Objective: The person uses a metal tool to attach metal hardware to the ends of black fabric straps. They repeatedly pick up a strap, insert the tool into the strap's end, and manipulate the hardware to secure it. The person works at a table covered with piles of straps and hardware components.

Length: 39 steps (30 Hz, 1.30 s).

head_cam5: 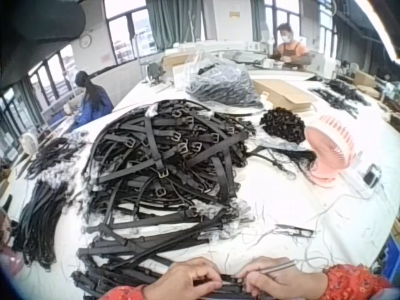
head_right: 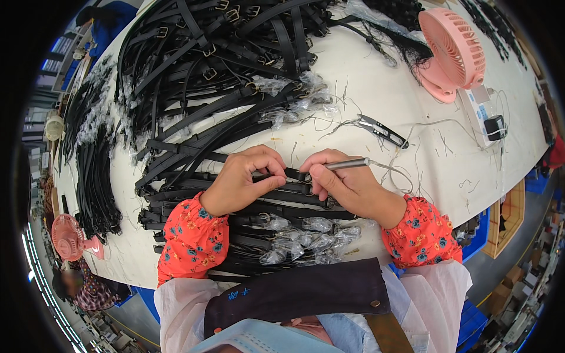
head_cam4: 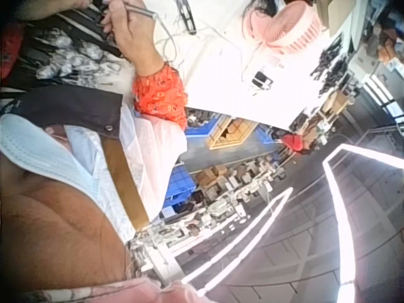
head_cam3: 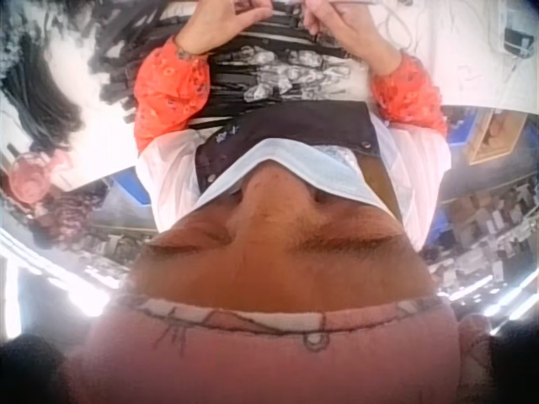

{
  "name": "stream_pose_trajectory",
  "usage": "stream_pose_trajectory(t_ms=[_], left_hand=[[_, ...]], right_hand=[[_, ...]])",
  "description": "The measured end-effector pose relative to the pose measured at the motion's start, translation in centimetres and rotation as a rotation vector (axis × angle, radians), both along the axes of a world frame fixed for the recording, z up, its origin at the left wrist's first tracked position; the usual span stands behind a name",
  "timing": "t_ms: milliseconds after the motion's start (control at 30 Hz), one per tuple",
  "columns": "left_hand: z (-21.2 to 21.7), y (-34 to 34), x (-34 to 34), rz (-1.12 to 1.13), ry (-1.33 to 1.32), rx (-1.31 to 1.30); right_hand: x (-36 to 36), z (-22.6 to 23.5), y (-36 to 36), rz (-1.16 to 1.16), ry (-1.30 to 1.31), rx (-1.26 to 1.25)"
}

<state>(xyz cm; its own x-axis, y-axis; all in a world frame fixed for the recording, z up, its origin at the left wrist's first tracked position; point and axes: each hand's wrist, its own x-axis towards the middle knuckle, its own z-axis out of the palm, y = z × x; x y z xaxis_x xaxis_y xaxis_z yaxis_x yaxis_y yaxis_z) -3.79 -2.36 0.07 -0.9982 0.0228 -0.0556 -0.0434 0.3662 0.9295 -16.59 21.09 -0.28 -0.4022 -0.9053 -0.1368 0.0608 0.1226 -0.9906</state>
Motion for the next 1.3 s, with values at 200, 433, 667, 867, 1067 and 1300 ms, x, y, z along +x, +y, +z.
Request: stream_pose_trajectory(t_ms=[200, 433, 667, 867, 1067, 1300], left_hand=[[-0.1, 0.0, 0.0, -0.002, -0.006, 0.007], [-0.6, -0.1, 0.2, -0.04, 0.06, 0.018], [0.0, -1.1, 0.4, -0.21, 0.056, -0.117], [-1.1, 1.5, 0.4, 0.056, 0.251, -0.304], [-0.5, 2.4, 0.5, -0.059, 0.496, -0.808], [-0.9, 2.6, 0.0, -0.066, 0.465, -0.756]], right_hand=[[0.0, 0.2, -0.1, 0.002, 0.005, 0.016], [0.0, 0.2, -0.1, 0.004, -0.004, 0.023], [0.0, 0.1, 0.0, -0.006, -0.014, -0.016], [0.1, -0.1, -0.1, -0.037, 0.003, -0.074], [-0.1, -0.1, 0.0, -0.041, 0.003, -0.072], [-0.1, -0.4, 0.0, -0.045, 0.005, -0.082]])
